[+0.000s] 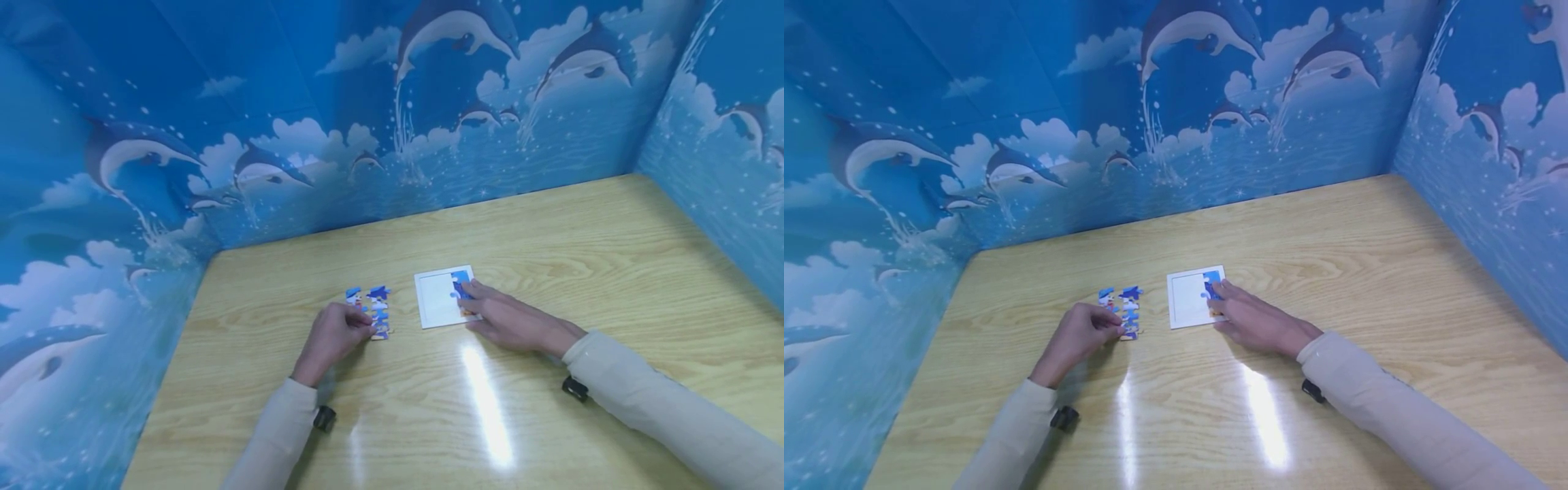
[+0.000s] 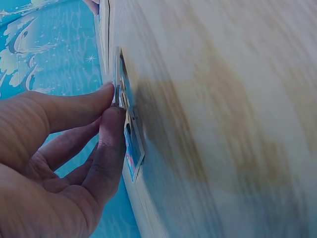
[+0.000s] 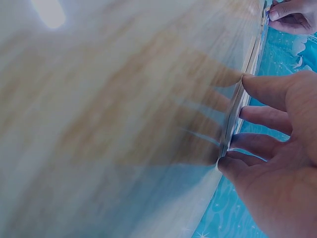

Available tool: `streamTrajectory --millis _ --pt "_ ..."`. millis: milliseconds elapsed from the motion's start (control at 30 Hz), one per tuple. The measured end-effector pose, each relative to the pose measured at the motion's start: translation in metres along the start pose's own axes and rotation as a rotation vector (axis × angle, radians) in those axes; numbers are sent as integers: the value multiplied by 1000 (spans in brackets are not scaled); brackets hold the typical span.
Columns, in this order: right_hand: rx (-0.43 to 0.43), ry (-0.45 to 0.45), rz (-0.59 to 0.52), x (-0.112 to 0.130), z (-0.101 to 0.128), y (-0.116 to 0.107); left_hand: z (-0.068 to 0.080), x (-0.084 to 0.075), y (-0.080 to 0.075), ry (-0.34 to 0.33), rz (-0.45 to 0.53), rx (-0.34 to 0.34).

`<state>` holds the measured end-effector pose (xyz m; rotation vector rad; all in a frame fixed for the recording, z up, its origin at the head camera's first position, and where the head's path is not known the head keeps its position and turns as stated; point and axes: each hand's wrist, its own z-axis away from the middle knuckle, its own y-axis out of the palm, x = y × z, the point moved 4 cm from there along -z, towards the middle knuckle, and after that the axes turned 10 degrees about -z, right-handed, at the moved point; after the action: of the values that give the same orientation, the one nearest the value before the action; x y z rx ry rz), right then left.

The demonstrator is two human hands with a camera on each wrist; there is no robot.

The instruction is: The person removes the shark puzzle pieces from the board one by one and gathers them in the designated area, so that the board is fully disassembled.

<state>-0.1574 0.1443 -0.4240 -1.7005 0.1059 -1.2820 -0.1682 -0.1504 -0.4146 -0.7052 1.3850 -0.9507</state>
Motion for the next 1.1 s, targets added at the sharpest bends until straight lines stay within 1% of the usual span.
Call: streamTrajectory --millis 333,500,700,767,933,1100 --pt "3 14 -7 1 0 0 -1 0 0 -6 -20 27" --pt "4 16 -5 0 0 1 -4 -7 0 -1 -46 31" --pt "-8 7 10 0 0 1 -13 -22 5 38 -39 33" --pt "-14 0 18 -1 0 1 -17 -28 8 49 -33 43" --pt "-23 -11 29 0 1 0 -29 -48 14 42 -46 81" --pt "-19 -4 30 1 0 0 -41 -66 22 52 -56 91"
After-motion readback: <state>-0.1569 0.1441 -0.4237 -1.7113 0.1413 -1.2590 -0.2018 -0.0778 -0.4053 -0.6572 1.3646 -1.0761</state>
